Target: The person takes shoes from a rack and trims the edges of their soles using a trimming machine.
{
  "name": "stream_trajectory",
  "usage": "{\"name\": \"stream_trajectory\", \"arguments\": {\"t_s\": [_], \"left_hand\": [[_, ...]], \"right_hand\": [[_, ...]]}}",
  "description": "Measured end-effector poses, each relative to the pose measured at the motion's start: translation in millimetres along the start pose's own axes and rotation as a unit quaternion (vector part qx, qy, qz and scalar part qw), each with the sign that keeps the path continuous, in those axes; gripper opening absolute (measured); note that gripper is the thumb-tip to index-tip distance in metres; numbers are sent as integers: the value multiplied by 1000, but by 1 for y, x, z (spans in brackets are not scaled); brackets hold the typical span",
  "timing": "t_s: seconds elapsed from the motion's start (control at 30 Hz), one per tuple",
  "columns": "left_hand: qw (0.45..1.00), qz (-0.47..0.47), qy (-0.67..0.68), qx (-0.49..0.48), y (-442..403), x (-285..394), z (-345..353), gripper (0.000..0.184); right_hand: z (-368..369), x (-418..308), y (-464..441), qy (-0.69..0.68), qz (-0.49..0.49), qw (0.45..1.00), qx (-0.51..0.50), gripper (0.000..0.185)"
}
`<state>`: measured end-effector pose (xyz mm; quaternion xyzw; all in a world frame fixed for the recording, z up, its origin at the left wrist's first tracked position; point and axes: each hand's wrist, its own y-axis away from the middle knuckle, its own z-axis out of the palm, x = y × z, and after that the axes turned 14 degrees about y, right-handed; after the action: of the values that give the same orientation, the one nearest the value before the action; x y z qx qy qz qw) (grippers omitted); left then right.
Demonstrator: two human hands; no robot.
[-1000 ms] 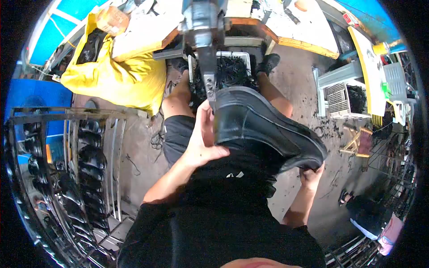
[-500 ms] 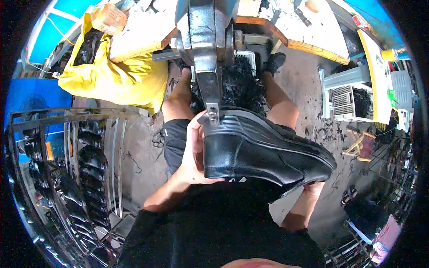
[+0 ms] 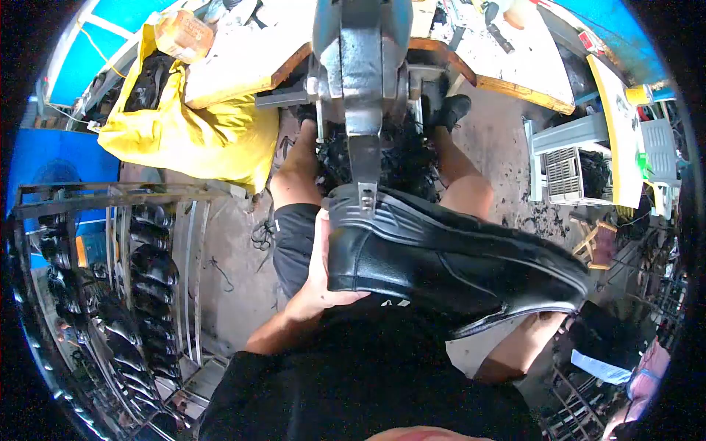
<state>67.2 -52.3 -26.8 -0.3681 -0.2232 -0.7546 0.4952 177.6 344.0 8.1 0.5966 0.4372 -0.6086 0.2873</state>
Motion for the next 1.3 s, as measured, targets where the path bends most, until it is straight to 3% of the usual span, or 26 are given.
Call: {"name": "stream_trajectory", "arguments": {"t_s": [0.07, 0.23, 0.3, 0.37, 0.4, 0.5, 0.53, 0.57, 0.63, 0.7, 0.77, 0.8, 0.87, 0.97, 1.17, 1.2, 1.3], "left_hand": [[999, 0, -32, -9, 5, -7, -9, 134], [990, -54, 98, 90, 15, 2, 0, 129], [985, -32, 122, 118, 9, 8, 6, 123], [980, -45, 118, 156, 18, 5, -4, 119], [979, -44, 122, 160, 22, 4, -13, 119], [984, -56, -61, 157, 34, 0, -46, 121], [978, -60, -122, 156, 36, -2, -55, 122], [969, -64, -182, 154, 35, -3, -59, 123], [960, 127, -201, 147, -5, 64, 0, 119], [956, 128, -214, 156, 5, 54, -11, 119], [948, 127, -242, 166, 15, 52, -32, 119], [943, 125, -256, 171, 24, 51, -42, 119], [934, 124, -283, 177, 35, 52, -66, 119], [920, 120, -325, 185, 48, 46, -97, 120], [880, 109, -415, 204, 76, 36, -150, 122], [902, -3, -183, 391, 95, 31, -156, 130], [914, 20, -161, 372, 98, 35, -158, 127]], "right_hand": [[15, -10, -7, 24, -30, 999, -6, 85], [48, -45, -17, 94, -110, 989, -21, 93], [44, -47, -50, 124, -141, 982, -30, 96], [51, -55, -50, 176, -85, 980, -29, 115], [57, -54, -52, 152, -81, 985, -29, 113], [57, -28, -50, 155, -115, 980, -51, 111], [63, -23, -55, 184, -182, 964, -55, 108], [74, -24, -48, 192, -155, 969, -35, 104], [92, -25, -49, 89, -90, 987, -101, 99], [111, -35, -48, 121, -53, 982, -138, 85], [125, -32, -47, 57, 3, 985, -161, 78], [133, -30, -46, 58, 2, 985, -163, 78], [148, -28, -44, -13, 37, 986, -165, 95], [164, -31, -46, 19, 36, 977, -211, 93], [182, -28, -49, -60, 15, 961, -268, 85], [184, -31, -50, -48, 3, 953, -299, 79], [191, -32, -51, -34, -8, 949, -313, 77]]}}
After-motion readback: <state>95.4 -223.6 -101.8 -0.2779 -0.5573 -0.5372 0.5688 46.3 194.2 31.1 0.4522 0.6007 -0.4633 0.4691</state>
